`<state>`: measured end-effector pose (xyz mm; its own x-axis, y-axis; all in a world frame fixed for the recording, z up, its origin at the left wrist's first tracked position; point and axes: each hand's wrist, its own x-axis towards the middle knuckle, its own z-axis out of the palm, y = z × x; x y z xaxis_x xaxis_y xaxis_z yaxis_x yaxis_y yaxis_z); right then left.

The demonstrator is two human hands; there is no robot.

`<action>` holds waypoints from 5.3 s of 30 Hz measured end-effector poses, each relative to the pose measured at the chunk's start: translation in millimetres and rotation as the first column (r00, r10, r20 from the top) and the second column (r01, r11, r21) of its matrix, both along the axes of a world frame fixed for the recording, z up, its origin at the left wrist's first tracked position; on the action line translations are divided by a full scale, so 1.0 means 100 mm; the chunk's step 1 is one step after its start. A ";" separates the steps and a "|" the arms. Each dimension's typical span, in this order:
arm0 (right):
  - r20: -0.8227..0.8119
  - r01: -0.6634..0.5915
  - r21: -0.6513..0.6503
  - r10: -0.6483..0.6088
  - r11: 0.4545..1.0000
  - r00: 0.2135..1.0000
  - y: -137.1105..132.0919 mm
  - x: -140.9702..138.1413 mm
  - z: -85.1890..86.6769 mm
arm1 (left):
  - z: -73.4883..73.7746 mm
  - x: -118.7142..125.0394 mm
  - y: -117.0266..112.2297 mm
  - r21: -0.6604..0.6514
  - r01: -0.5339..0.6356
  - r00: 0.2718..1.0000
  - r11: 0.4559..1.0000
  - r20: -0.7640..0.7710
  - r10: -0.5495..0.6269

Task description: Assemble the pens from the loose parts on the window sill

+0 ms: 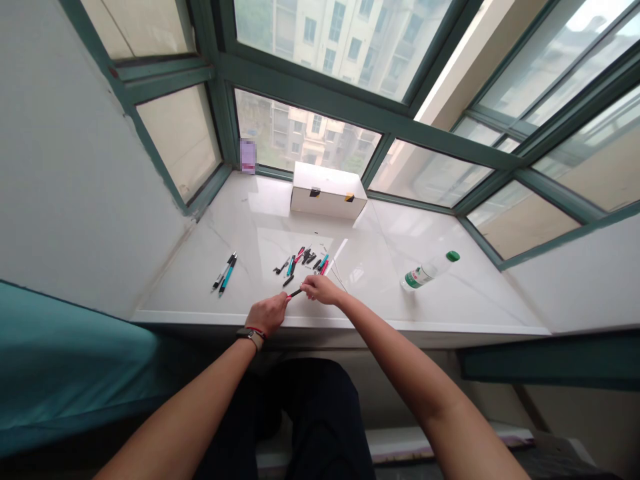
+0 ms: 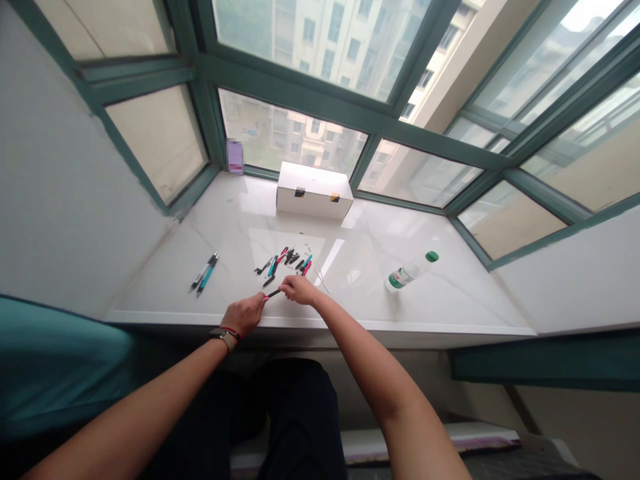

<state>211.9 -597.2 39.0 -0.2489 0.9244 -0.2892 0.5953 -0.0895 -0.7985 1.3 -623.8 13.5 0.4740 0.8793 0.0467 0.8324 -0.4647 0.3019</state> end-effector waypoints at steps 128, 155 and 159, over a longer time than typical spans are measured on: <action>-0.411 0.564 0.166 -0.463 0.809 0.785 -0.46 -0.63 -0.61 | -0.11 -0.18 0.30 -0.579 0.004 0.415 0.816 0.743 0.525; -0.560 0.572 0.056 -0.448 0.819 0.697 -0.43 -0.63 -0.58 | -0.16 -0.18 0.32 -0.583 0.052 0.411 0.811 0.752 0.514; -0.556 0.575 0.049 -0.456 0.817 0.695 -0.43 -0.63 -0.57 | -0.15 -0.18 0.31 -0.583 0.044 0.411 0.812 0.751 0.517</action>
